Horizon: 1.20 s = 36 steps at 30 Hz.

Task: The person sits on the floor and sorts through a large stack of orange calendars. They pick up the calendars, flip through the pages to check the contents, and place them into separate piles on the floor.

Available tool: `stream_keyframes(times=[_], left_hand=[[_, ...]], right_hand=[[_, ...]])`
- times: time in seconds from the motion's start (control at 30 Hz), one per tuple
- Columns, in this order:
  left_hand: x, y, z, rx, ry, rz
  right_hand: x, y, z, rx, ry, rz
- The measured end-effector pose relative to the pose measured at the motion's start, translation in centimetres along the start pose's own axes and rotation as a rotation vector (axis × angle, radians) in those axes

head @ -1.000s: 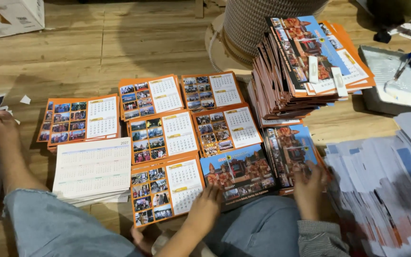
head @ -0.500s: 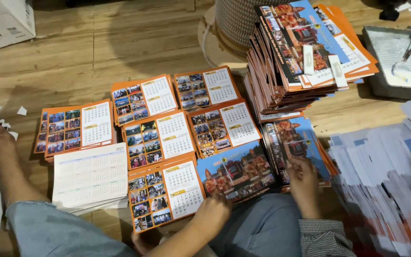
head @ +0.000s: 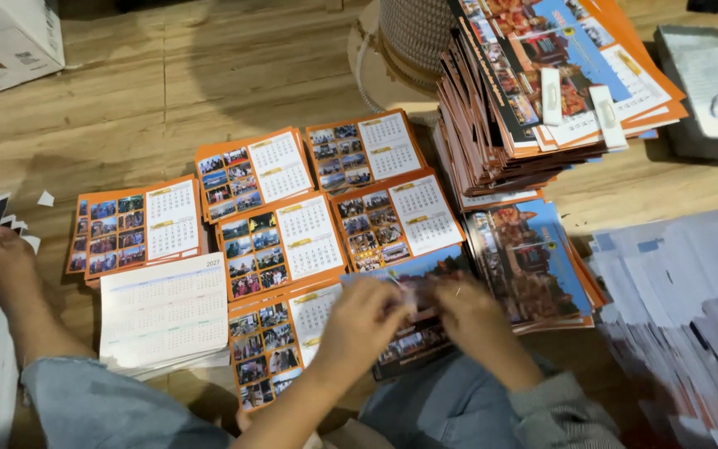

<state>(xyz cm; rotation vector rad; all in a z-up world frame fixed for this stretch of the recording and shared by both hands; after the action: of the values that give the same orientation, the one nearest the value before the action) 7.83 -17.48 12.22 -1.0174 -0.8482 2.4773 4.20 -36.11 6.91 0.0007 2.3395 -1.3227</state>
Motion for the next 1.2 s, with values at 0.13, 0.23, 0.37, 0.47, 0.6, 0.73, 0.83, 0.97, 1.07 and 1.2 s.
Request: stream_keyframes(times=[0.13, 0.23, 0.37, 0.47, 0.6, 0.73, 0.83, 0.97, 1.07, 1.2], left_hand=[[-2.8, -2.3, -1.7, 0.148, -0.167, 0.513], [-1.3, 1.5, -5.8, -0.033, -0.221, 0.38], [1.4, 8.1, -14.0, -0.449, -0.142, -0.169], [2.4, 8.0, -16.9, -0.435, 0.086, -0.12], [1.4, 8.0, -16.1, -0.539, 0.252, -0.128], [0.9, 9.5, -15.0, -0.71, 0.33, -0.169], [0.6, 10.4, -15.1, -0.718, 0.3, -0.133], [-1.5, 8.8, -11.9, -0.642, 0.175, -0.196], [0.2, 9.8, -14.9, -0.604, 0.109, -0.25], [-3.7, 6.5, -14.0, -0.424, 0.045, -0.235]], right_hand=[[-6.5, -4.9, -2.2, -0.027, 0.125, 0.514], [-8.2, -1.2, 0.5, -0.142, 0.161, 0.619], [-7.8, 7.6, 6.1, 0.059, 0.044, 0.429], [-7.5, 10.0, 8.7, 0.097, 0.083, 0.31], [-8.1, 9.8, 9.1, 0.002, 0.234, 0.237], [-8.9, 9.3, 7.9, 0.032, 0.322, 0.061], [-9.4, 8.4, 7.6, -0.016, 0.37, -0.013], [-9.0, 8.8, 8.4, -0.084, 0.447, -0.135], [-9.3, 8.0, 8.2, -0.131, 0.501, -0.197], [-9.9, 5.4, 6.5, -0.221, 0.518, -0.268]])
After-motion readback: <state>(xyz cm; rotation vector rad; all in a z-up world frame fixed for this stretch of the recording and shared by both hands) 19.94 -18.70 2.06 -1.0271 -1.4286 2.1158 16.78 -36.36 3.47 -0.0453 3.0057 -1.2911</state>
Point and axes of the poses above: each hand's wrist, its own x-axis away from the middle knuckle, its own y-axis out of the palm, z = x × y, the point moved 2 cm from there along -x, towards the middle knuckle, and after that the axes turned 7 degrees about z, right-handed, at the moved point
